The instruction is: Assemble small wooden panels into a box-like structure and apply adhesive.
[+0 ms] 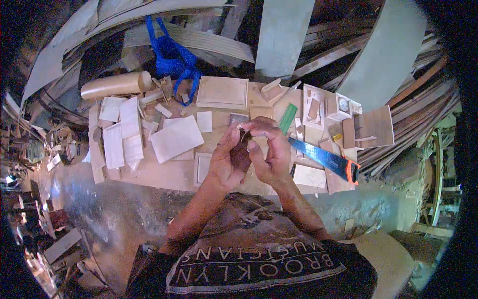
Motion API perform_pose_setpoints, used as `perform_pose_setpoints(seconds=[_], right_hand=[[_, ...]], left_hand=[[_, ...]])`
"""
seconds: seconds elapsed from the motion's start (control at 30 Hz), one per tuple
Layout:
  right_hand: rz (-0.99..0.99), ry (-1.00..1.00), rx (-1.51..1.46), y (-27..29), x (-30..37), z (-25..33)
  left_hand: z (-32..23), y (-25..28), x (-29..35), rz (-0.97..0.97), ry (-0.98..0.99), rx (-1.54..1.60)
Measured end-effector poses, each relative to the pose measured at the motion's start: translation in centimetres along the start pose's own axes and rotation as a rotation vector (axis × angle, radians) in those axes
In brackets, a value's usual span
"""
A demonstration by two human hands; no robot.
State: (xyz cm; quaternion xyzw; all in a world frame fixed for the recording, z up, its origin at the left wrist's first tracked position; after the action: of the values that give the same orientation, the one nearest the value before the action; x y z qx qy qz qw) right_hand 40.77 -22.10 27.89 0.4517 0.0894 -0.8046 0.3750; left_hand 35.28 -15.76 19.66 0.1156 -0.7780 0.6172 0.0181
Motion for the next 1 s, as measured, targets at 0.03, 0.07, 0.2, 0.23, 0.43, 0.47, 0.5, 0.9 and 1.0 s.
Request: perform_pose_setpoints(seconds=[0.03,0.07,0.2,0.23,0.43,0.47,0.5,0.9,1.0], right_hand=[[0.0,0.007,0.007,0.0,-0.2,0.1],[0.0,0.015,0.016,0.1,-0.3,0.3],[-0.006,0.034,0.044,0.4,-0.8,0.7],[-0.013,0.037,0.06,0.5,-0.9,0.7],[-0.028,0.04,0.074,0.8,-1.0,0.8],[-0.023,0.033,0.076,0.8,-0.9,0.8],[-0.018,0.03,0.075,0.9,-0.9,0.7],[-0.052,-0.086,-0.052,1.5,0.3,-0.2],[-0.04,-0.189,-0.17,1.3,0.7,-0.7]], left_hand=[[-0.1,-0.2,0.0,0.008,-0.006,-0.004],[-0.2,-0.4,-0.1,0.014,-0.011,-0.011],[-0.1,-0.5,-0.2,-0.052,-0.016,0.001],[-0.1,-0.8,-0.2,-0.032,-0.017,-0.003],[0.1,-0.7,-0.3,-0.073,-0.016,-0.043],[0.4,-0.6,-0.3,-0.074,0.013,-0.052],[0.4,-0.4,-0.4,-0.077,0.013,-0.046],[0.2,1.8,-0.7,-0.179,-0.092,-0.117],[0.2,1.3,-0.7,-0.101,-0.085,-0.14]])
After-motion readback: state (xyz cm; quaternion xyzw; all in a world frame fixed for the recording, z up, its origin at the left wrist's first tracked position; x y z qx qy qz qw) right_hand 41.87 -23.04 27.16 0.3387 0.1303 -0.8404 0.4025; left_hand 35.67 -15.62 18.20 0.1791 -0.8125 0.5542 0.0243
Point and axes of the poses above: each hand's wrist, its own x-axis away from the middle knuckle, its own y-axis out of the back of the hand, z = x × y, the point moved 8 cm from there along -x, towards the middle knuckle, and after that the axes turned 13 degrees about y, right-handed, at the moved point
